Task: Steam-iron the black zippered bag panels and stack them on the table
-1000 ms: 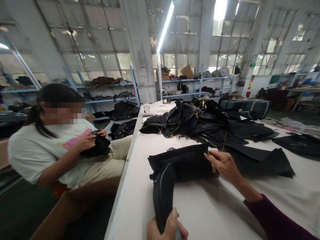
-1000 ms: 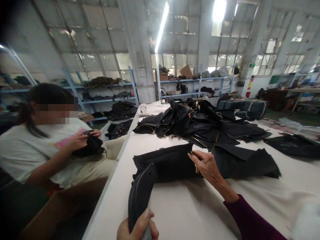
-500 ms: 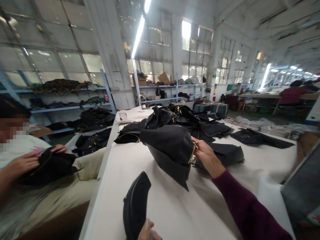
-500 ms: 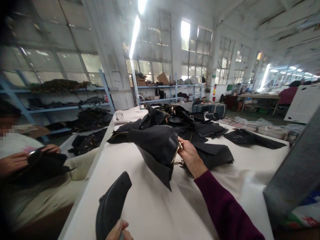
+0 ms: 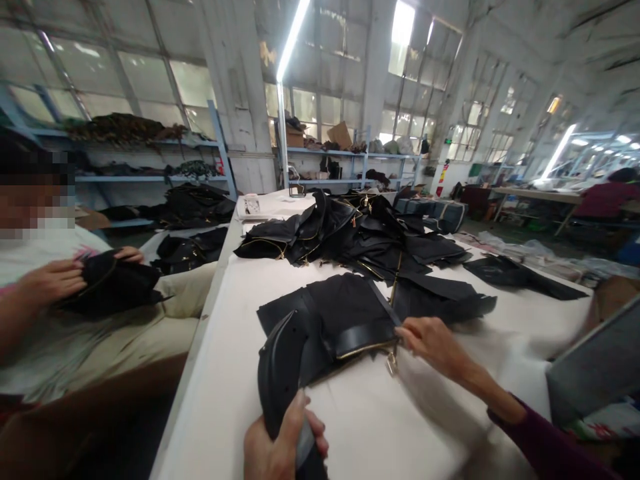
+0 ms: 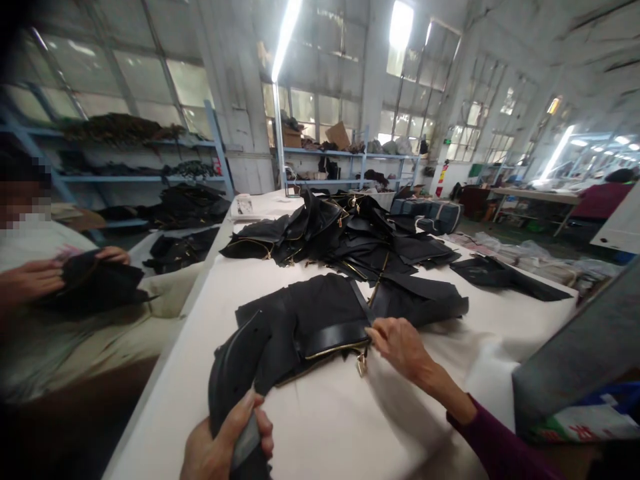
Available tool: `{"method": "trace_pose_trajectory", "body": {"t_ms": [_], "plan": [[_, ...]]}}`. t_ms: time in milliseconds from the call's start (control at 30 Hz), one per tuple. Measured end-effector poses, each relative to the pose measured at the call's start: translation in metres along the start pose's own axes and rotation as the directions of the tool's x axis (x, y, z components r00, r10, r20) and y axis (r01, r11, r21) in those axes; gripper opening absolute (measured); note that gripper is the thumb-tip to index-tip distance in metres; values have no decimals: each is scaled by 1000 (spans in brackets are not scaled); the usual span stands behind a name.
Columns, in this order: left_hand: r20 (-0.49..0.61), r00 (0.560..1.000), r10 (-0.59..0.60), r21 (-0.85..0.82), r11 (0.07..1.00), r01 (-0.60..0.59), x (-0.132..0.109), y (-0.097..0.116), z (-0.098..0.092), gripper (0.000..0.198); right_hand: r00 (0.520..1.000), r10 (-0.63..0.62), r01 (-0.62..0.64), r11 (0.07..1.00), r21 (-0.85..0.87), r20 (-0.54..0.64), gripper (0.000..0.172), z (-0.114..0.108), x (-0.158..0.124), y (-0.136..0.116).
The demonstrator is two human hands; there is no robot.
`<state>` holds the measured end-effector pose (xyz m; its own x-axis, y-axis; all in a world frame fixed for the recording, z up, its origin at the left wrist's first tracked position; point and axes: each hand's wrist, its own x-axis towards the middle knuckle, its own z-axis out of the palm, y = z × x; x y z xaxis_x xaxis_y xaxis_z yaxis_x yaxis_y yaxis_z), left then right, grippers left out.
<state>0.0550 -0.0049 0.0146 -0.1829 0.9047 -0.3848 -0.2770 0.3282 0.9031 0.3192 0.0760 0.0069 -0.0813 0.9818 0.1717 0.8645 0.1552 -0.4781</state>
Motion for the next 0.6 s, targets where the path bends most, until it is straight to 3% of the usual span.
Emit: {"method": "trace_pose_trajectory", "body": {"t_ms": [67,100,133,200,267,300,400,467,600], "plan": [[-10,1000,16,1,1000,-16,1,-1,0,47,968,-217,174,942,-288,-124,27,-3,19,-18],[-12,1000,20,5,1000,-20,1,-2,0,47,937,-338,292,893,-342,-82,22,0,32,-28],[-10,1000,18,14,1000,-17,2,-2,0,47,888,-460,434,832,-344,8,23,7,45,-38],[1,1000,2,33,999,-2,5,-4,-1,46,732,-652,680,682,-270,197,43,28,72,-55],[11,1000,-7,43,999,7,7,-5,-3,45,607,-736,794,579,-186,300,55,53,96,-65],[13,1000,-11,47,999,10,8,-6,-4,45,571,-752,817,557,-146,330,55,65,106,-67],[18,999,-35,58,998,34,10,-6,-6,45,531,-757,831,554,-57,381,39,91,130,-69],[27,999,-36,69,997,34,10,-6,-6,46,527,-753,829,558,-42,396,30,95,139,-69],[41,999,3,69,998,-5,9,-6,-7,45,523,-767,835,548,-46,372,27,67,142,-77]]}}
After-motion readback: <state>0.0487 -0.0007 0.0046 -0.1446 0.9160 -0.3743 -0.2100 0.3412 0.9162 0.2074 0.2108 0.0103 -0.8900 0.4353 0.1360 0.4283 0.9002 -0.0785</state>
